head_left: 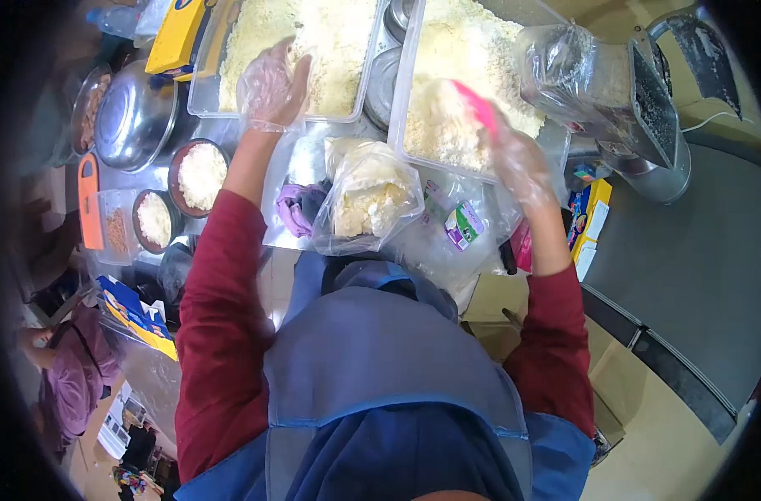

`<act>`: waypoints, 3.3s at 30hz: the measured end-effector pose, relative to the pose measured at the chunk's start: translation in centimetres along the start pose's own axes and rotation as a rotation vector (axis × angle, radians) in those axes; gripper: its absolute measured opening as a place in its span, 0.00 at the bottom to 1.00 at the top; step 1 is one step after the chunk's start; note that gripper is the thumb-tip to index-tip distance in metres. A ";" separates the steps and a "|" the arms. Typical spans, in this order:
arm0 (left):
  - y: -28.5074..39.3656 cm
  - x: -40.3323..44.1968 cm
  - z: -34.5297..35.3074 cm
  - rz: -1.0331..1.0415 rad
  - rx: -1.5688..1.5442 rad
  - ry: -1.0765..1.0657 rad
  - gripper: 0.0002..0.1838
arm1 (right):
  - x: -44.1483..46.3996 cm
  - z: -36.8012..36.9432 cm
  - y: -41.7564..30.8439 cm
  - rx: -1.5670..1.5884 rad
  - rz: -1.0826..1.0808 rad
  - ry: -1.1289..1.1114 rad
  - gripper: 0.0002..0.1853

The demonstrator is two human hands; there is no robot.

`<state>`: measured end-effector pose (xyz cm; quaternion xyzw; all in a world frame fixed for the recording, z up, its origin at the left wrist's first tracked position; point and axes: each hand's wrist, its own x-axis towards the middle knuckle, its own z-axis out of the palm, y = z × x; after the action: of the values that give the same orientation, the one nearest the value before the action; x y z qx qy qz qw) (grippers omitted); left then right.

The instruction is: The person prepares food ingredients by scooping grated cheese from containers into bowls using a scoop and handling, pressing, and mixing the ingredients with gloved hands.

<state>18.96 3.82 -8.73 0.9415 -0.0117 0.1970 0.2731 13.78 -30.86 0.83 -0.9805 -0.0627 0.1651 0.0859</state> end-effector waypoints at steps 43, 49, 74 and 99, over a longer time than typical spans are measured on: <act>2.2 -1.0 -0.3 -0.157 0.040 -0.069 0.15 | 4.1 0.9 -3.1 0.151 0.233 0.038 0.23; 1.9 -0.9 -0.1 -0.137 0.082 -0.055 0.14 | 6.6 3.8 10.0 -0.270 0.465 0.208 0.24; 1.3 -1.2 0.7 -0.077 0.030 0.044 0.08 | 7.9 4.1 7.7 -0.064 0.346 0.193 0.23; 1.6 -0.8 0.6 -0.050 0.079 0.101 0.07 | 16.3 3.3 6.4 0.439 -0.062 0.288 0.23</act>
<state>18.26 2.06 -8.67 0.9405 0.0334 0.2375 0.2406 28.54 -34.16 -8.59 -0.9494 -0.0426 0.0310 0.3095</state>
